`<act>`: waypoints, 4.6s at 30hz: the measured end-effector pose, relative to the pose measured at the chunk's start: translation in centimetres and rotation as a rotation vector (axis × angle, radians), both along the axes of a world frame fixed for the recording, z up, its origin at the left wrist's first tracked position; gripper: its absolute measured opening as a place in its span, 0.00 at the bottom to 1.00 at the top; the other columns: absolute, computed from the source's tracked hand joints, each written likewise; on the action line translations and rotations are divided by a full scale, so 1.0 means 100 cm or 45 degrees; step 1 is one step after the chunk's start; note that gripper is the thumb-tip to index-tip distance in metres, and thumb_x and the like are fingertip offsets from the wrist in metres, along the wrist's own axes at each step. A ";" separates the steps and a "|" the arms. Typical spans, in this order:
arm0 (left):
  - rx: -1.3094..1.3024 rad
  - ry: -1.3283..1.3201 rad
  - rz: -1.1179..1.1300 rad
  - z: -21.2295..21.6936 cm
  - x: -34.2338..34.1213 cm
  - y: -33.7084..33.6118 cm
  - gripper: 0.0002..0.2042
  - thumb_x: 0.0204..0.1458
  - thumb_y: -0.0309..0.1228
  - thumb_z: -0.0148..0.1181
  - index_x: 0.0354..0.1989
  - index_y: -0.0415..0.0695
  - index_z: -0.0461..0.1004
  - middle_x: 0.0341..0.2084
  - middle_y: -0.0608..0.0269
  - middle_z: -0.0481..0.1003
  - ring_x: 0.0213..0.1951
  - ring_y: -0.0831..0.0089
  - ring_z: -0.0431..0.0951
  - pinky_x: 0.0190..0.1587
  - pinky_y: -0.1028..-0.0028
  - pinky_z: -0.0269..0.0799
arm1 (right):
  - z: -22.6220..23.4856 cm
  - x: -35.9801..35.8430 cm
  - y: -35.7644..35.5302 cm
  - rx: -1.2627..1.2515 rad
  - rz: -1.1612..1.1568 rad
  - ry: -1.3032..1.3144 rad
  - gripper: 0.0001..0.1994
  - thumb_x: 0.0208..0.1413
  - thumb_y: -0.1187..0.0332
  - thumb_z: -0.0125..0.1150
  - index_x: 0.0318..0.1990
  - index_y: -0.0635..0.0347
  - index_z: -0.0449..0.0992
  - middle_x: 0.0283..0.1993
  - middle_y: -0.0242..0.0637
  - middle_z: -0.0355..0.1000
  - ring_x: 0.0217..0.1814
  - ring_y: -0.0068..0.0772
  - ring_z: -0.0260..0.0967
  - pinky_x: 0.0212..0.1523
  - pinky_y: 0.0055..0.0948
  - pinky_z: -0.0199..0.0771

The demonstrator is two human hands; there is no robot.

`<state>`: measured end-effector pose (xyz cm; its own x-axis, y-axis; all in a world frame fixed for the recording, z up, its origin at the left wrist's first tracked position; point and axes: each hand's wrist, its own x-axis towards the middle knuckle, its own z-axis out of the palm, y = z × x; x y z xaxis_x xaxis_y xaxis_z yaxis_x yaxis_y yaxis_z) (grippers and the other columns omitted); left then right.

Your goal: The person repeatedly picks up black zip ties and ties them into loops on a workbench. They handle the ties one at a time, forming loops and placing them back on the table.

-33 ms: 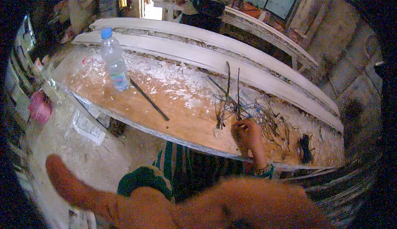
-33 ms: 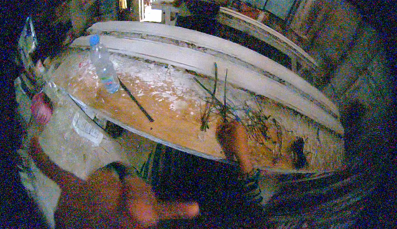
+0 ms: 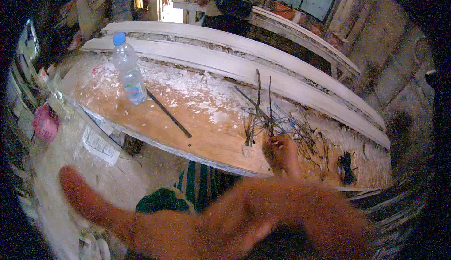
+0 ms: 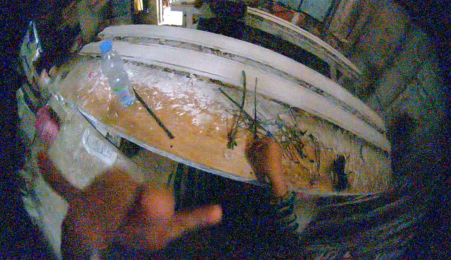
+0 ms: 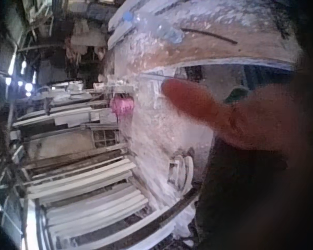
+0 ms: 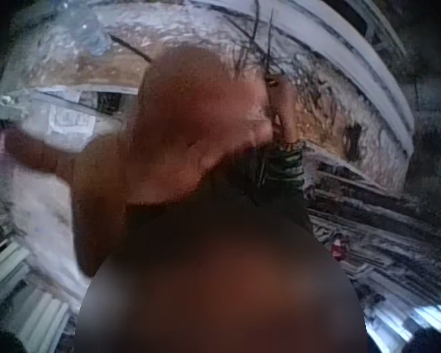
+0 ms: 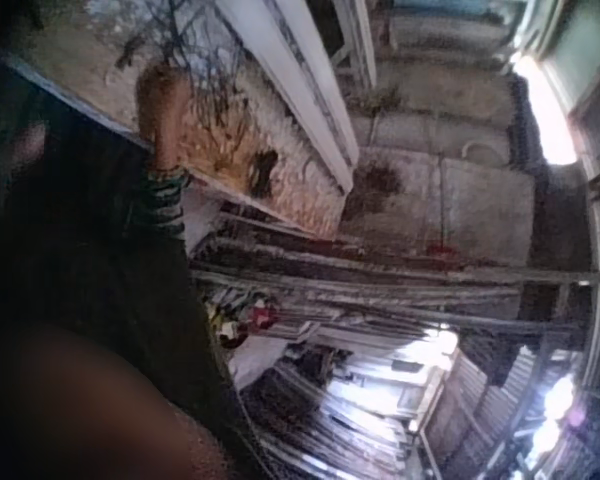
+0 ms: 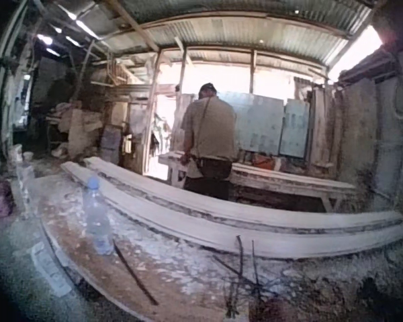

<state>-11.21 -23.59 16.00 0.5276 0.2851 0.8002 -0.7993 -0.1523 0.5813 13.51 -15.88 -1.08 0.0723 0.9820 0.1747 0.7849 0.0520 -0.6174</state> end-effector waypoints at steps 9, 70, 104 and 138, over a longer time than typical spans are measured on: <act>0.974 0.801 1.368 -0.068 0.046 0.072 0.19 0.41 0.29 0.53 0.46 0.51 0.68 0.51 0.64 0.62 0.53 0.61 0.59 0.58 0.50 0.38 | 0.047 -0.002 -0.060 -0.006 0.125 0.957 0.06 0.42 0.79 0.56 0.31 0.61 0.72 0.31 0.34 0.71 0.31 0.27 0.68 0.33 0.25 0.69; -0.316 0.876 1.058 -0.116 0.074 0.190 0.09 0.48 0.32 0.55 0.31 0.38 0.74 0.25 0.63 0.75 0.26 0.77 0.72 0.31 0.76 0.67 | 0.073 0.043 -0.033 0.147 0.122 1.532 0.11 0.47 0.68 0.59 0.36 0.62 0.68 0.29 0.34 0.70 0.30 0.27 0.68 0.33 0.25 0.68; -0.739 0.900 0.837 -0.170 0.142 0.242 0.08 0.48 0.34 0.58 0.31 0.43 0.71 0.21 0.70 0.69 0.23 0.81 0.68 0.23 0.81 0.67 | 0.013 0.038 0.117 0.099 0.067 1.260 0.05 0.48 0.70 0.58 0.32 0.58 0.73 0.26 0.25 0.69 0.23 0.14 0.59 0.25 0.15 0.58; -0.483 0.835 0.756 -0.168 0.141 0.241 0.08 0.46 0.28 0.59 0.34 0.40 0.75 0.25 0.69 0.74 0.24 0.82 0.70 0.24 0.82 0.68 | 0.024 0.031 0.109 0.125 0.137 1.429 0.10 0.45 0.72 0.58 0.37 0.56 0.68 0.29 0.26 0.67 0.31 0.19 0.61 0.31 0.18 0.61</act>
